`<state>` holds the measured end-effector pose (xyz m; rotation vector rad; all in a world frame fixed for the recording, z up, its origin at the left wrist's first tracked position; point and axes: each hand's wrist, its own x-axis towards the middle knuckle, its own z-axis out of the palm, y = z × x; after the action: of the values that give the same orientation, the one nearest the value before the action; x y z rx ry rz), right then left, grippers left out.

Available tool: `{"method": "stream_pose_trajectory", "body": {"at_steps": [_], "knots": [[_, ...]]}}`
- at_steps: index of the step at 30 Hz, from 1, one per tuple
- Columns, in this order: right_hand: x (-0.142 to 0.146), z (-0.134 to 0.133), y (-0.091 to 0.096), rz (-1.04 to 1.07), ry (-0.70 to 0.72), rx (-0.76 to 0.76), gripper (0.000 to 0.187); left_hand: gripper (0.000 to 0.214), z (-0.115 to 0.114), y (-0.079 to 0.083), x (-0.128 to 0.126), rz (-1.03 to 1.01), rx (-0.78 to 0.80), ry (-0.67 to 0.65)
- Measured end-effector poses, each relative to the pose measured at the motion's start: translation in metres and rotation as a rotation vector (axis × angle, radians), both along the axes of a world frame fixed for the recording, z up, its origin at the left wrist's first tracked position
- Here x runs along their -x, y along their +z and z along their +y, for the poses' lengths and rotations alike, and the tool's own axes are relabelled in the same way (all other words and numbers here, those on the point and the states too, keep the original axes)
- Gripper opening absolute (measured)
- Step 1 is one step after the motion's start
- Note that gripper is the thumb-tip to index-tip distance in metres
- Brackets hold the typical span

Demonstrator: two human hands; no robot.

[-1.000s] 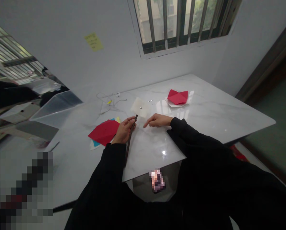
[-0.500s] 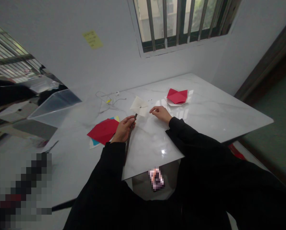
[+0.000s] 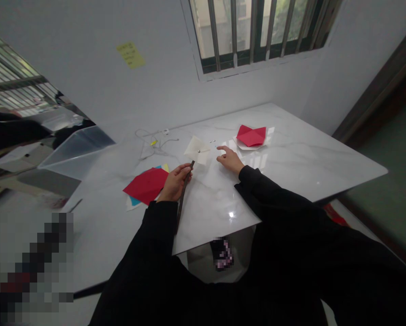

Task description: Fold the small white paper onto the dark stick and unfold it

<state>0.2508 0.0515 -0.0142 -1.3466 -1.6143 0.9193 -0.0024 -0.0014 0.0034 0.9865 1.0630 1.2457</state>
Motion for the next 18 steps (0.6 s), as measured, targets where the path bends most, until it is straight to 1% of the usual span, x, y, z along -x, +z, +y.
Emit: {"method": "stream_pose_trajectory", "body": {"at_steps": [8, 11, 14, 18], "knots": [[0.0025, -0.0024, -0.0016, -0.038, 0.004, -0.057, 0.064, 0.048, -0.0011, 0.0012, 0.0002, -0.016, -0.003, -0.006], [0.0033, -0.0027, -0.0015, -0.060, 0.011, -0.073, 0.074, 0.049, -0.0012, 0.0017, 0.0001, -0.021, 0.002, -0.016], [0.0033, -0.0039, 0.0004, -0.071, 0.011, -0.124, 0.085, 0.050, -0.0010, 0.0008, -0.0003, -0.018, 0.006, -0.040], [0.0027, -0.0056, 0.0046, -0.083, 0.016, -0.192, 0.088, 0.048, -0.0003, -0.0016, -0.0008, 0.009, -0.004, -0.066]]}}
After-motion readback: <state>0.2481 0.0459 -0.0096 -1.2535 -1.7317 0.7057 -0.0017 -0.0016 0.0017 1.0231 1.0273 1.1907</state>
